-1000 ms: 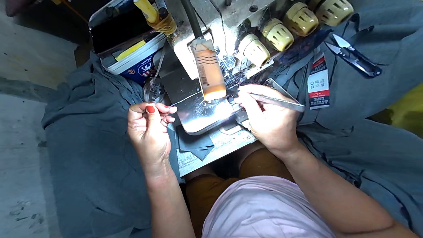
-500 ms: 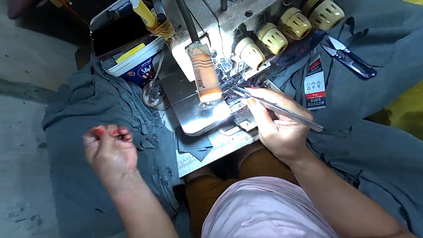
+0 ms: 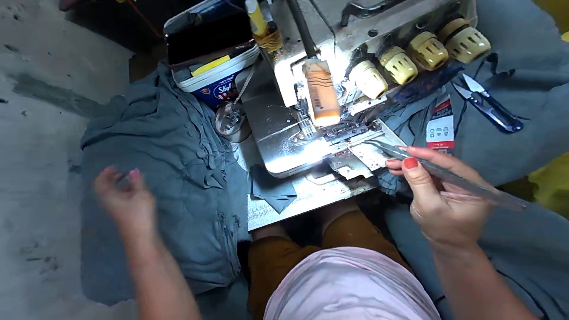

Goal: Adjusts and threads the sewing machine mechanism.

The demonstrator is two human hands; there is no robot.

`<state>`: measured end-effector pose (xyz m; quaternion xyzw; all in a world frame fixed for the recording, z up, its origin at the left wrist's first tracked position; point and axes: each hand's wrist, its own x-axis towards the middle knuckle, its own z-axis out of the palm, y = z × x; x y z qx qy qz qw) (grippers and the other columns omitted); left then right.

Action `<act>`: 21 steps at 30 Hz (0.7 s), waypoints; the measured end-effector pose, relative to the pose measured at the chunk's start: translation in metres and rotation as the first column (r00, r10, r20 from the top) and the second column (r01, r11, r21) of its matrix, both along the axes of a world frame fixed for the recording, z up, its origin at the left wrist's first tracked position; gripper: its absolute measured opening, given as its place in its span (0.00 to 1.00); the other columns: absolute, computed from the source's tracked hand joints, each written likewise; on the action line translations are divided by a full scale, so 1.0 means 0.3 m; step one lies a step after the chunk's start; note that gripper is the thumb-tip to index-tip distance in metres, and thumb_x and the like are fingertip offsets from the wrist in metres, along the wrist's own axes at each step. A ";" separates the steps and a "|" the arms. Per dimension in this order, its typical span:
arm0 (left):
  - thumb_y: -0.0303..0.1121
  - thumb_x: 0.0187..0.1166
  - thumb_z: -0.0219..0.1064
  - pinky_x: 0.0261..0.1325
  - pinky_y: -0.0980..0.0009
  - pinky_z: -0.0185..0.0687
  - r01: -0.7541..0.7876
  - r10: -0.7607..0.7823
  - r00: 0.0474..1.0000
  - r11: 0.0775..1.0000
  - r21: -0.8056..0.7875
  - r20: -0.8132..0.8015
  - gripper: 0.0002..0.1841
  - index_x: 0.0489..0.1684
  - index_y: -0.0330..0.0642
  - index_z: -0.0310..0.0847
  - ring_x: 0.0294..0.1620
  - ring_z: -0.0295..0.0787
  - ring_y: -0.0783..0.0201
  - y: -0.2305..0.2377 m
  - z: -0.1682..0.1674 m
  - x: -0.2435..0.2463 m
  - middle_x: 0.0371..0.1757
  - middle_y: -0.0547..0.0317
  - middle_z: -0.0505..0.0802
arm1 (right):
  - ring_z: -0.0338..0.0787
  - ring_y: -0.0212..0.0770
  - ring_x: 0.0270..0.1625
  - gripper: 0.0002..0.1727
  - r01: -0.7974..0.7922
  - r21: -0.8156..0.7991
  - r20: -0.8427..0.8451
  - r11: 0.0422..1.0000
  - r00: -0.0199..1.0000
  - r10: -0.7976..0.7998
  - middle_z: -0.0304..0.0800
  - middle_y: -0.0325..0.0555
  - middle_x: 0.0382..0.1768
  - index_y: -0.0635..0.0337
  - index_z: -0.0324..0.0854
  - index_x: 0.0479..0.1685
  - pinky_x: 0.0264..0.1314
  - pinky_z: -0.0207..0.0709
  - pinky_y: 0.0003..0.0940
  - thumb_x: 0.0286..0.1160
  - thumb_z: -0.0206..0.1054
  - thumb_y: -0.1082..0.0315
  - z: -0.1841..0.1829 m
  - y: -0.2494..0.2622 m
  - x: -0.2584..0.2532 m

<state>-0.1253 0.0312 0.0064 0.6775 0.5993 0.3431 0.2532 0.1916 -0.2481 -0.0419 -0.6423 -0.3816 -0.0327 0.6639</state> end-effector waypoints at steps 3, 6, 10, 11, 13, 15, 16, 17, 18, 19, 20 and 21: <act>0.31 0.88 0.57 0.70 0.49 0.79 0.432 -0.394 0.896 0.879 0.201 -0.204 0.22 0.74 0.22 0.72 0.73 0.79 0.38 -0.119 0.022 0.269 0.77 0.24 0.76 | 0.94 0.24 0.49 0.09 -0.047 -0.014 0.024 0.999 0.999 0.047 0.95 0.26 0.48 0.53 0.90 0.53 0.55 0.89 0.23 0.80 0.67 0.70 0.005 0.008 -0.040; 0.31 0.84 0.63 0.75 0.47 0.73 0.663 -0.612 0.748 0.696 0.275 -0.256 0.19 0.68 0.30 0.84 0.75 0.79 0.41 -0.168 0.022 0.497 0.75 0.35 0.82 | 0.93 0.24 0.51 0.09 -0.096 -0.029 0.075 0.995 0.992 0.098 0.95 0.29 0.50 0.53 0.90 0.53 0.56 0.89 0.23 0.82 0.67 0.68 0.012 0.010 -0.069; 0.46 0.81 0.68 0.82 0.40 0.61 0.781 -0.729 0.620 0.609 0.139 -0.289 0.25 0.68 0.36 0.84 0.83 0.70 0.41 -0.123 -0.002 0.643 0.79 0.39 0.79 | 0.93 0.24 0.54 0.10 -0.141 -0.051 0.071 0.989 0.987 0.144 0.94 0.29 0.54 0.52 0.90 0.56 0.58 0.89 0.23 0.82 0.67 0.68 0.009 -0.014 -0.093; 0.47 0.80 0.70 0.80 0.39 0.63 0.781 -0.739 0.622 0.608 0.143 -0.259 0.22 0.59 0.37 0.87 0.80 0.72 0.40 -0.112 -0.013 0.652 0.75 0.39 0.82 | 0.92 0.24 0.54 0.10 -0.144 -0.061 0.064 0.988 0.987 0.148 0.94 0.29 0.54 0.52 0.90 0.56 0.59 0.89 0.23 0.82 0.67 0.68 0.003 -0.021 -0.095; 0.43 0.79 0.70 0.74 0.41 0.67 0.777 -0.739 0.628 0.613 0.143 -0.245 0.15 0.40 0.38 0.89 0.73 0.77 0.42 -0.102 -0.010 0.640 0.67 0.40 0.85 | 0.92 0.24 0.55 0.10 -0.146 -0.070 0.049 0.987 0.988 0.149 0.94 0.29 0.54 0.53 0.90 0.55 0.59 0.88 0.22 0.82 0.67 0.67 -0.011 -0.031 -0.097; 0.39 0.81 0.69 0.70 0.43 0.71 0.790 -0.731 0.606 0.600 0.128 -0.315 0.13 0.34 0.37 0.87 0.67 0.80 0.43 -0.104 0.000 0.600 0.60 0.41 0.85 | 0.92 0.24 0.55 0.10 -0.147 -0.077 0.039 0.986 0.988 0.150 0.94 0.28 0.55 0.52 0.90 0.56 0.60 0.88 0.22 0.82 0.67 0.67 -0.020 -0.039 -0.097; 0.37 0.81 0.68 0.68 0.43 0.73 0.788 -0.714 0.606 0.601 0.136 -0.350 0.12 0.33 0.37 0.86 0.65 0.81 0.43 -0.106 -0.004 0.575 0.57 0.42 0.86 | 0.92 0.24 0.55 0.10 -0.147 -0.076 0.038 0.986 0.988 0.150 0.94 0.28 0.55 0.52 0.91 0.55 0.59 0.88 0.22 0.82 0.67 0.67 -0.023 -0.042 -0.096; 0.36 0.81 0.68 0.66 0.42 0.75 0.775 -0.689 0.616 0.618 0.134 -0.381 0.11 0.33 0.37 0.86 0.63 0.82 0.42 -0.109 -0.005 0.548 0.56 0.42 0.86 | 0.92 0.24 0.55 0.10 -0.149 -0.073 0.037 0.986 0.988 0.152 0.94 0.28 0.55 0.51 0.91 0.56 0.59 0.88 0.22 0.82 0.67 0.67 -0.026 -0.043 -0.095; 0.36 0.81 0.68 0.64 0.40 0.75 0.754 -0.664 0.629 0.648 0.108 -0.405 0.11 0.34 0.36 0.86 0.63 0.82 0.41 -0.113 0.001 0.522 0.56 0.41 0.87 | 0.92 0.24 0.55 0.10 -0.152 -0.072 0.033 0.986 0.987 0.154 0.94 0.27 0.55 0.49 0.91 0.56 0.60 0.88 0.22 0.82 0.68 0.67 -0.028 -0.044 -0.095; 0.36 0.82 0.68 0.63 0.38 0.75 0.727 -0.634 0.643 0.682 0.083 -0.430 0.11 0.35 0.35 0.86 0.63 0.82 0.39 -0.119 0.008 0.496 0.56 0.40 0.87 | 0.92 0.24 0.55 0.10 -0.153 -0.068 0.027 0.986 0.988 0.155 0.94 0.27 0.55 0.49 0.91 0.56 0.60 0.88 0.23 0.82 0.68 0.66 -0.029 -0.045 -0.095; 0.35 0.83 0.67 0.61 0.37 0.75 0.692 -0.596 0.658 0.719 0.058 -0.460 0.12 0.37 0.34 0.86 0.62 0.82 0.37 -0.130 0.018 0.473 0.56 0.37 0.86 | 0.93 0.24 0.55 0.10 -0.154 -0.064 0.018 0.986 0.988 0.156 0.94 0.26 0.55 0.48 0.91 0.56 0.59 0.88 0.23 0.82 0.68 0.66 -0.030 -0.046 -0.096; 0.35 0.84 0.66 0.60 0.36 0.75 0.648 -0.547 0.677 0.761 0.045 -0.492 0.12 0.39 0.32 0.85 0.62 0.82 0.34 -0.149 0.030 0.455 0.57 0.35 0.85 | 0.93 0.25 0.55 0.10 -0.155 -0.059 0.012 0.986 0.988 0.156 0.94 0.26 0.55 0.47 0.91 0.56 0.59 0.89 0.23 0.82 0.69 0.65 -0.028 -0.044 -0.097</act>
